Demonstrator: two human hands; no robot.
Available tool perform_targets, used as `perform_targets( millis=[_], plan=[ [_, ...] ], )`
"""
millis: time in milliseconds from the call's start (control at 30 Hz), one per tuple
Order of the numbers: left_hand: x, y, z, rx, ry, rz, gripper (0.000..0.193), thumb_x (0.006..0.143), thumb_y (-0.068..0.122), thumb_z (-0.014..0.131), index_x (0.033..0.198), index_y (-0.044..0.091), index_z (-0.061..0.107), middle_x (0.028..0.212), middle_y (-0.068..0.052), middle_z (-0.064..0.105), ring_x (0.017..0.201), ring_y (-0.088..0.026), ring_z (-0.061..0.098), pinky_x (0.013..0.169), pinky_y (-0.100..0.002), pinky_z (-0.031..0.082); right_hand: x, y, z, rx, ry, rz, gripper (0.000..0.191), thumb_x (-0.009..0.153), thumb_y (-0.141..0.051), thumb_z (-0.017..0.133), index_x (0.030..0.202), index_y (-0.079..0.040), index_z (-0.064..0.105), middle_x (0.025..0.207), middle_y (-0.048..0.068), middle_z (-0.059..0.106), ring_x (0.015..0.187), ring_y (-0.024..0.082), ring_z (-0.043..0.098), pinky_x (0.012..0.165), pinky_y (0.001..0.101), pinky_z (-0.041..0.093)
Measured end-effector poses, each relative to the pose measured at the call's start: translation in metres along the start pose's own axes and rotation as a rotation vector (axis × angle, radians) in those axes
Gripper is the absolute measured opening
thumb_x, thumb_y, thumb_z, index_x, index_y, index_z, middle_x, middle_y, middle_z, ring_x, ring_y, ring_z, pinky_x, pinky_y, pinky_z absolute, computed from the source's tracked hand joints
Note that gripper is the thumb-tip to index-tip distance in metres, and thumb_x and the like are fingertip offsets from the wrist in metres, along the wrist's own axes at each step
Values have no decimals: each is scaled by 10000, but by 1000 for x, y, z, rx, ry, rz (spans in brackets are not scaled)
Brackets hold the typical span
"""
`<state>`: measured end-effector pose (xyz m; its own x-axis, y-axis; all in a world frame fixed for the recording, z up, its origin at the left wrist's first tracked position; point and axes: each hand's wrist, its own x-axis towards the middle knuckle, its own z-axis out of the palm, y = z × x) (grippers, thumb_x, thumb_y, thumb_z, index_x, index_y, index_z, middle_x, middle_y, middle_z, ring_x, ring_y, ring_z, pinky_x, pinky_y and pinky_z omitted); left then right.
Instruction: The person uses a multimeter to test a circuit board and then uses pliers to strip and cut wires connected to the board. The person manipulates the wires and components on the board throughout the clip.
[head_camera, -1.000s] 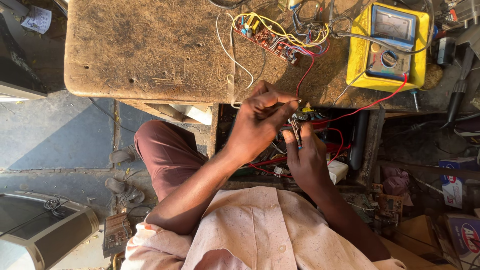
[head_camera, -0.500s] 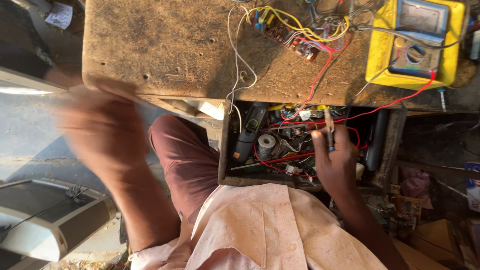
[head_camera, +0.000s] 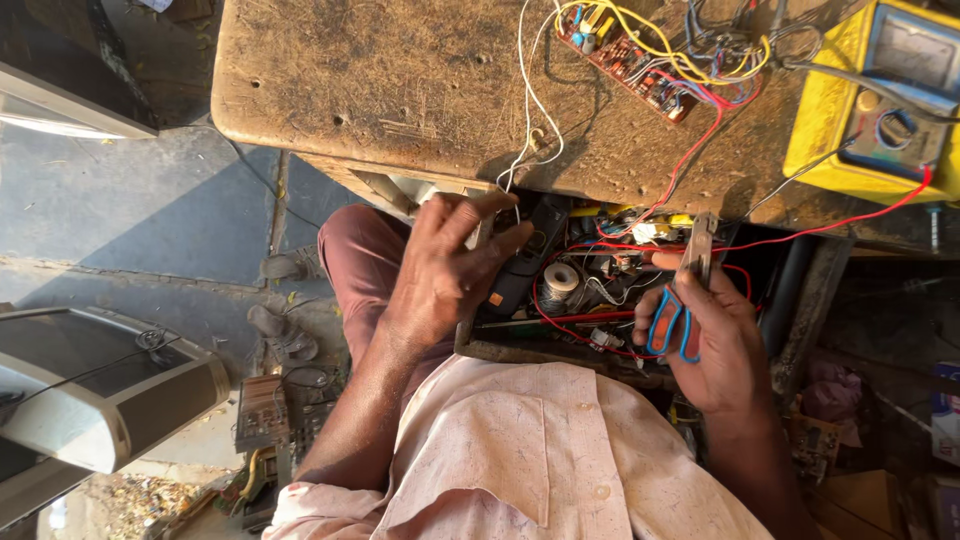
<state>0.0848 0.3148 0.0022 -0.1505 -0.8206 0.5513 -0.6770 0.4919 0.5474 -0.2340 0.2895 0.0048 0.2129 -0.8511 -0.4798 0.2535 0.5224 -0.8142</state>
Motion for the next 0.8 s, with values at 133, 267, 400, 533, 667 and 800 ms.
perform_targets(
  millis=[133, 267, 400, 533, 667, 800],
  plan=[
    [12, 5, 2, -142, -21, -4, 455, 812, -16, 764, 1254, 77, 707, 1310, -95, 677, 1032, -265, 623, 879, -394, 529, -9, -6, 0, 120, -117, 104, 311, 1087, -207, 554, 1298, 11, 624, 836, 154, 692, 721, 206, 674, 647, 328, 532],
    [20, 15, 24, -395, 143, -133, 349, 993, 21, 741, 1335, 49, 677, 1121, -72, 728, 950, -218, 678, 849, -359, 553, -17, -14, 3, -94, 20, 219, 331, 975, -126, 558, 1294, -51, 604, 880, 113, 725, 729, 138, 673, 623, 278, 508],
    [28, 30, 43, -534, 126, -349, 290, 1007, 80, 729, 1292, 35, 699, 990, -87, 730, 850, -179, 692, 764, -310, 570, -19, -17, 10, -245, -75, 57, 287, 1000, -98, 580, 1276, -21, 593, 982, 152, 767, 708, 103, 622, 604, 254, 495],
    [40, 43, 46, -607, 154, -326, 186, 1023, 84, 715, 1206, 48, 712, 1120, -94, 760, 963, -168, 751, 810, -287, 597, -17, -15, 16, -374, -84, -52, 255, 988, -45, 609, 1241, -20, 600, 1014, 175, 776, 686, 103, 612, 602, 263, 519],
    [49, 52, 46, -680, 89, -429, 194, 1009, 65, 708, 1200, 45, 731, 1018, -77, 750, 889, -156, 727, 767, -278, 575, -18, -14, 24, -376, -95, -147, 282, 940, 46, 624, 1217, -5, 609, 999, 164, 755, 837, 126, 712, 644, 278, 555],
    [54, 57, 45, -706, 74, -360, 239, 1012, 23, 657, 1243, 45, 715, 1080, -87, 718, 951, -166, 701, 821, -278, 565, -21, -14, 36, -696, 4, -464, 231, 984, 12, 641, 1208, 36, 589, 1055, 150, 769, 880, 147, 725, 733, 260, 566]
  ],
)
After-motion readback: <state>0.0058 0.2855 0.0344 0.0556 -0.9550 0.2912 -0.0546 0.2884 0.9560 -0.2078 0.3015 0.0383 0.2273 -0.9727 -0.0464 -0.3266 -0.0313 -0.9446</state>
